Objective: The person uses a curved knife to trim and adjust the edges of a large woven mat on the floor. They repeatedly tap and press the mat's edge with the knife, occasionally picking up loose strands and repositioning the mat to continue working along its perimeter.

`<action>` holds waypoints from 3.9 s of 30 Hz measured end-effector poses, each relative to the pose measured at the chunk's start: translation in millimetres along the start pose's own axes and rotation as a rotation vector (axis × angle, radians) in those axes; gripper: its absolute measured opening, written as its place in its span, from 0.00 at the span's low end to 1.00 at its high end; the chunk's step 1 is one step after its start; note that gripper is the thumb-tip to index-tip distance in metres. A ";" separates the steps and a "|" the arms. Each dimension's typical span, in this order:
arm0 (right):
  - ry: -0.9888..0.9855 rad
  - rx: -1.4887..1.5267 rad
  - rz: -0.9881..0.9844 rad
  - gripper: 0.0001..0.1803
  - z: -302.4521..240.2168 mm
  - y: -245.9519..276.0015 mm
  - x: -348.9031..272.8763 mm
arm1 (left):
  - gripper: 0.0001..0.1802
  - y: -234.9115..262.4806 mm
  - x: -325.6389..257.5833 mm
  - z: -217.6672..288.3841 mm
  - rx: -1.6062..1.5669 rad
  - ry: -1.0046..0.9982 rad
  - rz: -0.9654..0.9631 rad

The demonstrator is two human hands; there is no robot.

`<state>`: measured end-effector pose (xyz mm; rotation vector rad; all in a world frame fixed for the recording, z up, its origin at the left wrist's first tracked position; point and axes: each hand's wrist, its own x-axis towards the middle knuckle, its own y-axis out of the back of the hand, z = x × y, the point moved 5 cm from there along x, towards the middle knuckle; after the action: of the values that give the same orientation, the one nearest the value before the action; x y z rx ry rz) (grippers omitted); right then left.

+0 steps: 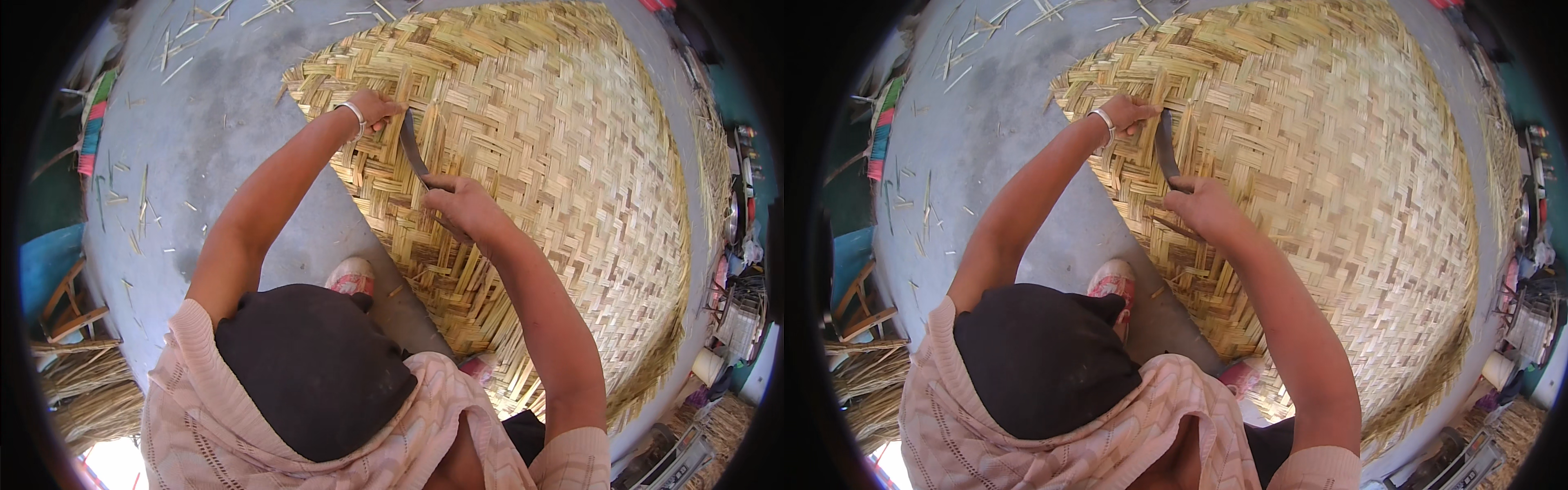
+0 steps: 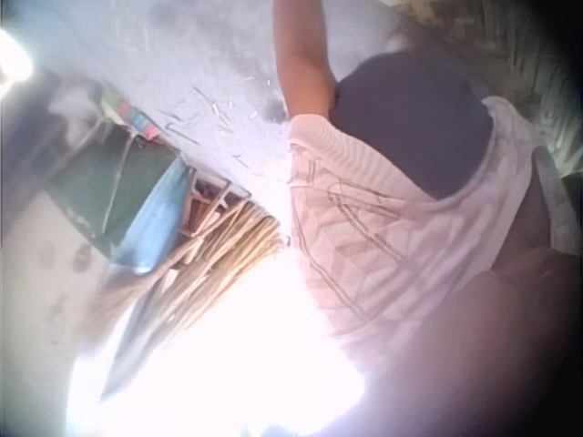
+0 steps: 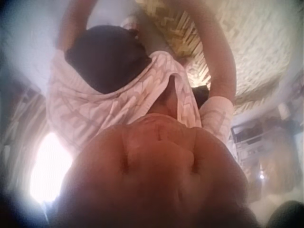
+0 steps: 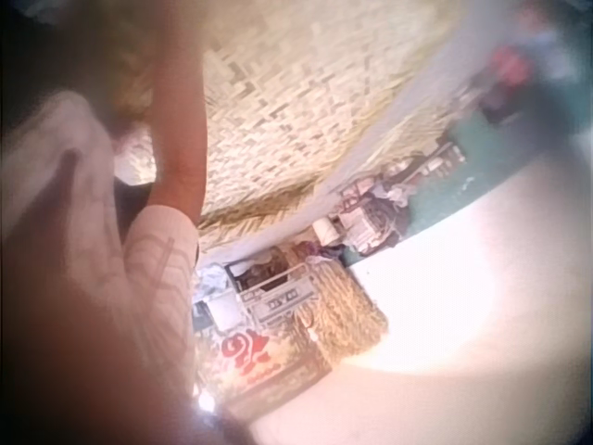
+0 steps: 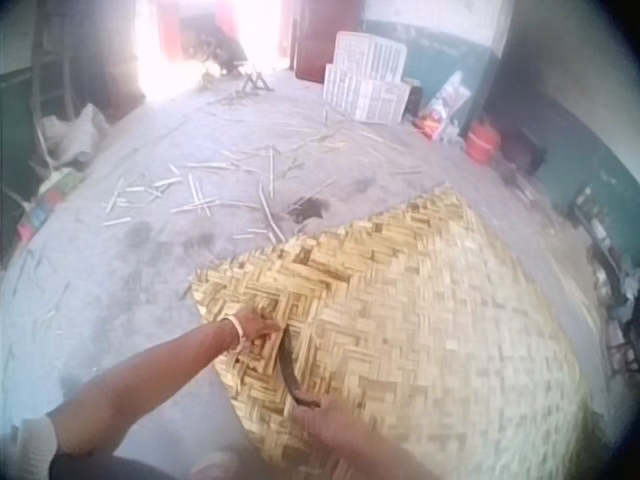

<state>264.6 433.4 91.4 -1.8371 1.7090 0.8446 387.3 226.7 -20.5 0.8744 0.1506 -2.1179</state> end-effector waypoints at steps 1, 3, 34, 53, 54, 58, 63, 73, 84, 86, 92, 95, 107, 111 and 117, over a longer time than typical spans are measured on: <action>0.001 -0.127 0.064 0.30 1.8 -1.2 1.8 | 0.18 -0.7 -3.6 0.4 -0.030 0.007 -0.004; 0.117 -0.354 0.168 0.29 5.4 -15.3 3.3 | 0.17 -3.5 -12.0 -1.1 -0.113 0.052 -0.007; 0.093 -0.850 0.328 0.29 6.1 -36.3 43.7 | 0.15 -17.8 -8.7 4.4 0.155 0.169 0.056; -0.009 -0.470 0.052 0.33 55.2 -0.6 -99.7 | 0.25 -5.5 -19.0 -6.5 0.889 -0.292 0.287; -0.023 -0.301 0.055 0.32 56.6 5.4 -103.1 | 0.25 -1.8 -19.0 -4.4 0.802 -0.284 0.306; 0.022 0.011 0.120 0.32 50.4 26.4 -107.1 | 0.21 -8.1 -24.0 -4.0 0.455 -0.235 0.185; 0.041 0.252 0.089 0.33 42.5 30.0 -111.5 | 0.24 -36.6 -25.7 -11.6 -0.101 0.013 -0.114; -0.012 0.339 -0.112 0.33 45.7 -9.5 -93.9 | 0.13 -49.7 -24.8 -29.4 -0.093 0.130 -0.076; -0.107 0.134 0.034 0.30 34.8 11.0 -52.3 | 0.14 -46.7 -40.0 -28.4 -0.163 0.013 -0.038; -0.118 0.063 0.023 0.29 32.0 15.1 -50.1 | 0.15 -45.9 -38.5 -30.3 -0.237 0.050 -0.062; 0.009 -0.162 0.082 0.28 33.8 16.9 -30.5 | 0.16 -48.0 -33.3 -26.1 -0.328 0.095 -0.038; 0.126 -0.455 0.208 0.30 36.6 -2.0 -15.7 | 0.18 -48.4 -33.0 -24.1 -0.313 0.116 0.011; 0.064 -0.685 0.378 0.32 50.2 -36.9 9.2 | 0.12 -49.4 -32.5 -16.7 -0.336 0.275 0.021; 0.112 -0.655 0.385 0.32 48.5 -35.0 8.8 | 0.10 -49.6 -34.3 -15.7 -0.332 0.292 -0.004; 0.122 -0.606 0.381 0.31 48.3 -30.5 6.7 | 0.09 -46.6 -35.1 -18.5 -0.307 0.425 -0.086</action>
<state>289.7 466.3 51.4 -1.9787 2.0777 1.5759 377.9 287.2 -20.8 1.1300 0.7243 -1.8898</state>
